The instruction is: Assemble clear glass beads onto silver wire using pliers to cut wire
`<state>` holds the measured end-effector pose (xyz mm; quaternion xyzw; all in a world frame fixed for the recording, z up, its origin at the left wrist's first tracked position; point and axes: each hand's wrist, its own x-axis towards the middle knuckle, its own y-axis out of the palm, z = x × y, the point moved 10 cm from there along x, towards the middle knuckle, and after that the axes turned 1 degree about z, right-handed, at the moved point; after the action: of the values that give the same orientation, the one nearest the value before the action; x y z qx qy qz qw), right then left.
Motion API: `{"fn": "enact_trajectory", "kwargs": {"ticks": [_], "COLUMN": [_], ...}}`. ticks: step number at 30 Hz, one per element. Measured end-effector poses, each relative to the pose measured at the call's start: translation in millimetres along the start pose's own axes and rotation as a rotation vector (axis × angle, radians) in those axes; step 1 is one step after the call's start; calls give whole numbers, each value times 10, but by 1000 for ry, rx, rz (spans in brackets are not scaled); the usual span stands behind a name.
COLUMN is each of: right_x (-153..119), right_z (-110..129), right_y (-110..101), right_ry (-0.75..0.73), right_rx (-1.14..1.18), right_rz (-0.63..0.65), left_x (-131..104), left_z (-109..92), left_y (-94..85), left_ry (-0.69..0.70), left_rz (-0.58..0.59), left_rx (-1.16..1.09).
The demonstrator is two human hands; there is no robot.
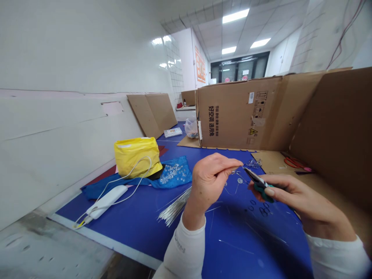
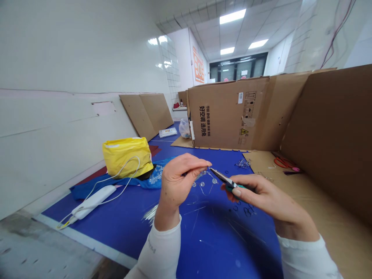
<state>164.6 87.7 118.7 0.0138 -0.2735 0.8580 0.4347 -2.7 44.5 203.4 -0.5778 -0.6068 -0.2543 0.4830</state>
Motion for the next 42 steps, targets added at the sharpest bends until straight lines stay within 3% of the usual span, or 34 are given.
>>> {"fn": "enact_trajectory", "kwargs": {"ticks": [13, 29, 42], "right_x": [-12, 8, 5], "right_z": [-38, -17, -72], "right_y": [-34, 23, -21], "right_ry": [60, 44, 48], "right_rx": [-10, 40, -51], "right_rz": [-48, -1, -40], "left_x": [-4, 2, 6], "left_z": [-9, -14, -99], "left_y": [-5, 2, -19], "left_ry": [17, 34, 138], "left_rz": [6, 23, -9], "left_rx": [12, 32, 22]}}
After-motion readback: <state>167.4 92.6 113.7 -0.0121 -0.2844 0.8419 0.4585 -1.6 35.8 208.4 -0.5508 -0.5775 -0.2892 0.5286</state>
